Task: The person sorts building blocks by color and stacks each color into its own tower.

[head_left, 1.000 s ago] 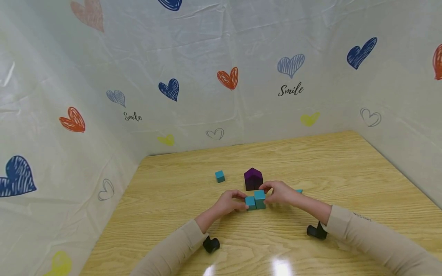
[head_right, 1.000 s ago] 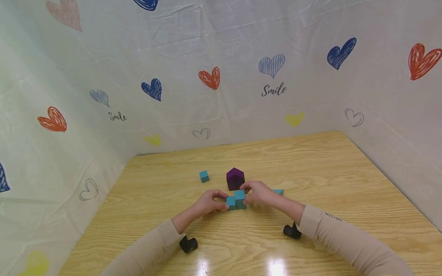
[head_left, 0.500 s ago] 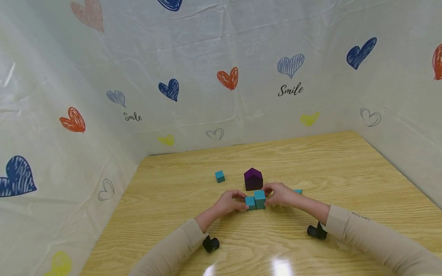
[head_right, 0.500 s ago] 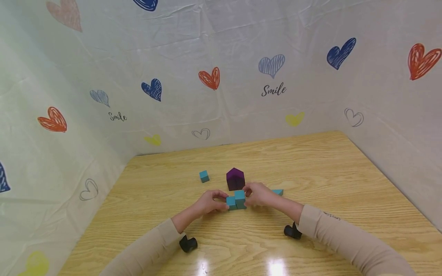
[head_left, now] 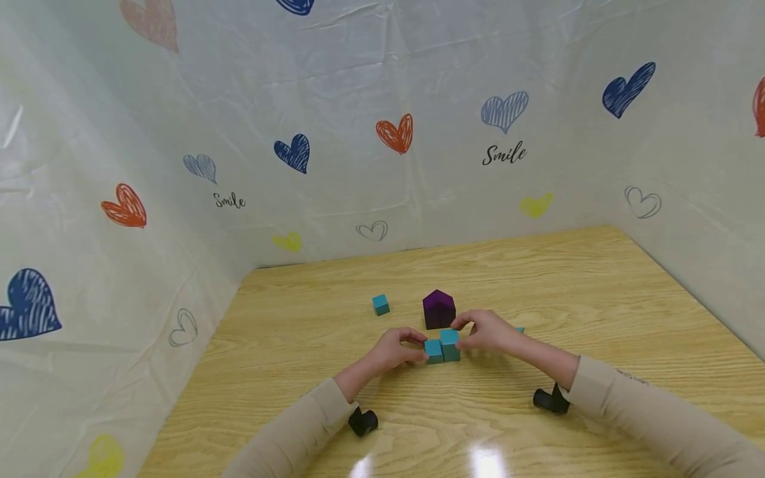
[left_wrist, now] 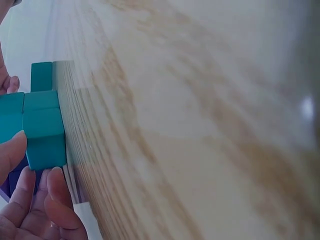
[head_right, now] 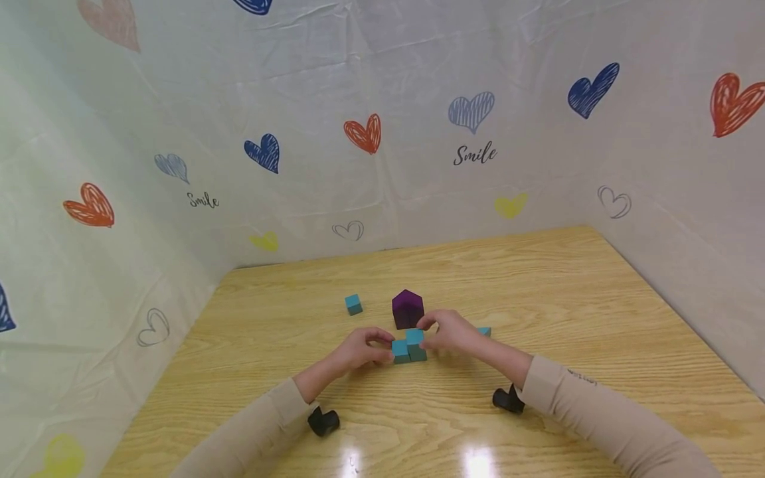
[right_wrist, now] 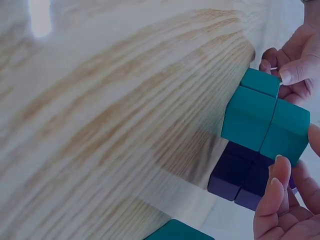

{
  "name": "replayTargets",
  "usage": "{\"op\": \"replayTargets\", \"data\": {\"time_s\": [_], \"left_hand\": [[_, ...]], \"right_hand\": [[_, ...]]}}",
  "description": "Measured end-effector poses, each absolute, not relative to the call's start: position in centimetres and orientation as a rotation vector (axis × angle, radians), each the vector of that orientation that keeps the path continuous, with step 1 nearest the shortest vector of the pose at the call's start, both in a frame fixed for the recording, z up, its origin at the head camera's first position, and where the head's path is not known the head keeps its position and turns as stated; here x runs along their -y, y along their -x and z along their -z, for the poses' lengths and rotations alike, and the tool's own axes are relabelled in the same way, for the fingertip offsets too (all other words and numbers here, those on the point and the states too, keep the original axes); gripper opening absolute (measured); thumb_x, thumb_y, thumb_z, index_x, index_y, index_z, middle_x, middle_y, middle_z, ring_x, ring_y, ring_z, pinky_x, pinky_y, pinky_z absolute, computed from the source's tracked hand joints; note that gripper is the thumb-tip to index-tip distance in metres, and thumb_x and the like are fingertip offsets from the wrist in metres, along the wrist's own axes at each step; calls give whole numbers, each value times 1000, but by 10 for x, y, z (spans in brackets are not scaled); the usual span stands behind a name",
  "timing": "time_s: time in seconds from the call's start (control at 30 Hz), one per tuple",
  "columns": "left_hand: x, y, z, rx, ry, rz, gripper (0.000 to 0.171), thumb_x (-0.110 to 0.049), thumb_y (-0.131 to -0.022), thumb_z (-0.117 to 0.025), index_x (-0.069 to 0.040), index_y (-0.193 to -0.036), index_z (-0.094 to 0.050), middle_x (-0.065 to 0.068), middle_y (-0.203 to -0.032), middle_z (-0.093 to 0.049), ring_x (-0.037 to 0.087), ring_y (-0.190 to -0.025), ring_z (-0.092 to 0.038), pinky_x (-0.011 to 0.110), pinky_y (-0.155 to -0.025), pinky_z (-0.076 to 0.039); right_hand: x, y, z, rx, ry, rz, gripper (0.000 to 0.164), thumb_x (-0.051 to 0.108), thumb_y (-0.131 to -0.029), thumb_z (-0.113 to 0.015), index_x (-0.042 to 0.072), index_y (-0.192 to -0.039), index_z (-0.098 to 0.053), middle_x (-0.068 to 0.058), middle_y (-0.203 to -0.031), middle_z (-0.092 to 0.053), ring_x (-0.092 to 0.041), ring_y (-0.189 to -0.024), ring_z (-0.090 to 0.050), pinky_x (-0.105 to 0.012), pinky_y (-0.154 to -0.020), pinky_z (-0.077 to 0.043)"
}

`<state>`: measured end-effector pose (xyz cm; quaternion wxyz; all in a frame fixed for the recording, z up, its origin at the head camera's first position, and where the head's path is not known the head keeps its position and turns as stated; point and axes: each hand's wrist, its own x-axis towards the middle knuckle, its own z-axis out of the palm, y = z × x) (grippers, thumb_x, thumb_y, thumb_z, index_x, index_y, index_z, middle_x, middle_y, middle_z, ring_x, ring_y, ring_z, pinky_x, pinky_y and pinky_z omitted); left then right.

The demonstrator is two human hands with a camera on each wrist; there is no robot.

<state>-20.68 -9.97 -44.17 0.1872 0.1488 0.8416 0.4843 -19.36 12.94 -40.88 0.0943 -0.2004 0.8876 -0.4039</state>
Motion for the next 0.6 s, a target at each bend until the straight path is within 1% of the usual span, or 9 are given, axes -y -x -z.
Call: {"op": "replayTargets", "data": {"time_s": [0.23, 0.43, 0.6], "left_hand": [[98, 207, 443, -2365, -395, -1365, 29, -13, -78, -73, -4, -104, -65, 8, -98, -65, 11, -81, -54, 23, -62, -45], [97, 208, 442, -2360, -392, -1363, 31, -14, -78, -72, -4, -106, -65, 7, -99, -64, 10, -79, -54, 23, -63, -46], [101, 216, 435, -2372, -371, -1406, 32, -16, -81, -70, -3, -109, -64, 9, -102, -65, 10, -75, -56, 24, -63, -47]], "right_hand": [[-128, 194, 411, -2661, 614, 1178, 30, 10, -76, -73, -3, -101, -64, -11, -96, -63, -11, -68, -54, -25, -61, -46], [-128, 194, 409, -2652, 604, 1192, 29, 8, -76, -72, -4, -101, -63, -12, -95, -62, -12, -69, -54, -26, -60, -46], [-128, 194, 410, -2636, 608, 1209, 29, 8, -76, -72, -4, -101, -63, -11, -94, -62, -12, -69, -54, -26, -61, -46]]}}
